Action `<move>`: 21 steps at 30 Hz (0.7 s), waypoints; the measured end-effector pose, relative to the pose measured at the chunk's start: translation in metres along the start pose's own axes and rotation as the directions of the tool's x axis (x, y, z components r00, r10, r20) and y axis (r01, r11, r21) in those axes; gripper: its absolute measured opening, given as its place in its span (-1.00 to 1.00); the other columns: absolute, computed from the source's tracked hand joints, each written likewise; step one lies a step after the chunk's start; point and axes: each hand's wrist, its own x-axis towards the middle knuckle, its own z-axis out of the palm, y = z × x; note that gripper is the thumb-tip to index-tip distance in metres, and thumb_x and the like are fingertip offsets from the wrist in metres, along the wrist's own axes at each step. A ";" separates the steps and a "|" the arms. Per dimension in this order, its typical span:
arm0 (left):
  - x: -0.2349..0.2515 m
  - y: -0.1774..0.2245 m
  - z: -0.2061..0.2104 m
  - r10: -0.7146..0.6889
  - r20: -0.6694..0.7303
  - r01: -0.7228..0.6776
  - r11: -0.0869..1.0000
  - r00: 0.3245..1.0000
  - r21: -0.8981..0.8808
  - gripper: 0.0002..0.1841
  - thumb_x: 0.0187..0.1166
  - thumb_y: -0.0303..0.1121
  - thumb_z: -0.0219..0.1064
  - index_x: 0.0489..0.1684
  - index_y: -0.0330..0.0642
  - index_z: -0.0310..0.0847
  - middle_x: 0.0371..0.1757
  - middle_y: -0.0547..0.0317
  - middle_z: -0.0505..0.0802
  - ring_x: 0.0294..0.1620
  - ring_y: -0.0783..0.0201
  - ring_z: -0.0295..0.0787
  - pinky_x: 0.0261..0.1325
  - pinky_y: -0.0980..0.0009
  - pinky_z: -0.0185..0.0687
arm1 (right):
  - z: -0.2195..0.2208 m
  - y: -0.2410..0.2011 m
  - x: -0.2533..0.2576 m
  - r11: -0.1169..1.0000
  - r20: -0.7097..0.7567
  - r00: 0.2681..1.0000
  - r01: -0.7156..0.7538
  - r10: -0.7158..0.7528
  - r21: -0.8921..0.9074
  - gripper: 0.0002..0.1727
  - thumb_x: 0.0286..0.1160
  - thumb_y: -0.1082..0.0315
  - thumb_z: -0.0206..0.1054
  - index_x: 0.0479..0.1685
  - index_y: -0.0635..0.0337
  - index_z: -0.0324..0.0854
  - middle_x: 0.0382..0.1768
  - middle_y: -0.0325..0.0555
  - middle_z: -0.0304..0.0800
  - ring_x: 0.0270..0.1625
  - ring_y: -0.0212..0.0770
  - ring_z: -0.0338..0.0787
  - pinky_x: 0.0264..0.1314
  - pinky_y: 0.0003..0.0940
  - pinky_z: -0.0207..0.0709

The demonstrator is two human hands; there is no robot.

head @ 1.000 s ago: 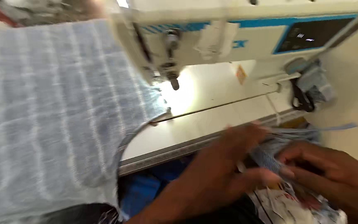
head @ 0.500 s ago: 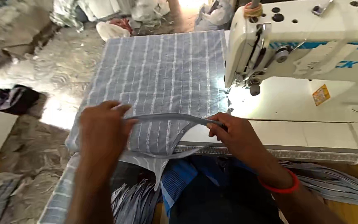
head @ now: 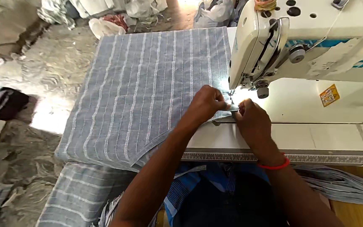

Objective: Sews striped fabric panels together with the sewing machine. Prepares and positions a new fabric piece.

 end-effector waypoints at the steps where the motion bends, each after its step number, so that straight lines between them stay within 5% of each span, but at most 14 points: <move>1: 0.008 -0.005 0.008 -0.030 0.024 0.028 0.998 0.999 0.053 -0.75 0.44 -0.21 0.58 -0.41 -0.23 0.81 -0.19 -0.04 0.78 -0.07 0.05 0.71 -0.02 0.01 0.61 | 0.003 0.001 -0.004 1.000 -0.024 1.000 0.014 -0.014 -0.028 -0.72 0.64 0.22 0.31 0.02 0.29 0.65 -0.17 0.18 0.77 -0.20 0.21 0.81 -0.26 0.23 0.61; 6: 0.014 -0.007 0.022 -0.066 0.041 0.058 0.983 0.997 0.176 -0.73 0.45 -0.17 0.57 -0.39 -0.22 0.78 -0.26 0.00 0.75 -0.19 0.05 0.72 -0.14 0.00 0.64 | -0.003 0.022 -0.023 0.959 -0.075 0.961 0.273 -0.267 0.076 -0.77 0.72 0.31 0.29 0.15 0.25 0.69 -0.07 0.11 0.74 -0.31 -0.03 0.77 -0.28 -0.08 0.70; 8: 0.005 -0.008 0.031 0.113 -0.024 -0.103 0.960 0.993 0.259 -0.81 0.46 -0.28 0.53 -0.19 -0.20 0.80 -0.09 -0.07 0.79 0.05 -0.06 0.73 0.10 -0.08 0.64 | 0.000 0.029 -0.023 0.924 -0.082 0.922 0.381 -0.377 0.042 -0.78 0.72 0.35 0.29 0.15 0.22 0.71 -0.05 0.09 0.71 -0.29 -0.06 0.76 -0.27 -0.14 0.69; 10: -0.012 -0.019 0.048 0.379 -0.081 -0.320 0.863 0.922 0.392 -0.87 0.59 -0.42 0.35 -0.08 -0.18 0.81 0.04 -0.05 0.85 0.28 -0.12 0.73 0.35 -0.28 0.50 | 0.000 0.032 -0.022 0.890 -0.087 0.887 0.456 -0.454 0.005 -0.79 0.70 0.39 0.29 0.13 0.21 0.75 0.01 0.10 0.74 -0.16 -0.04 0.82 -0.18 -0.15 0.73; 12: -0.025 -0.034 0.059 0.520 -0.059 -0.451 0.787 0.852 0.420 -0.75 0.72 -0.54 0.15 0.08 -0.17 0.78 0.18 0.02 0.85 0.46 -0.08 0.67 0.62 -0.50 0.14 | 0.001 0.033 -0.016 0.887 -0.083 0.884 0.461 -0.461 -0.019 -0.80 0.70 0.41 0.28 0.08 0.20 0.79 0.05 0.11 0.75 -0.08 0.02 0.84 -0.14 -0.11 0.74; 21: 0.017 -0.053 0.050 0.593 -0.101 -0.536 0.778 0.799 0.328 -0.76 0.71 -0.52 0.18 0.10 -0.16 0.78 0.26 0.04 0.84 0.52 -0.02 0.65 0.68 -0.41 0.12 | 0.010 0.014 0.012 0.952 -0.020 0.960 0.273 -0.278 -0.136 -0.75 0.71 0.46 0.19 0.16 0.19 0.76 0.18 0.21 0.76 -0.04 0.25 0.86 -0.19 0.14 0.72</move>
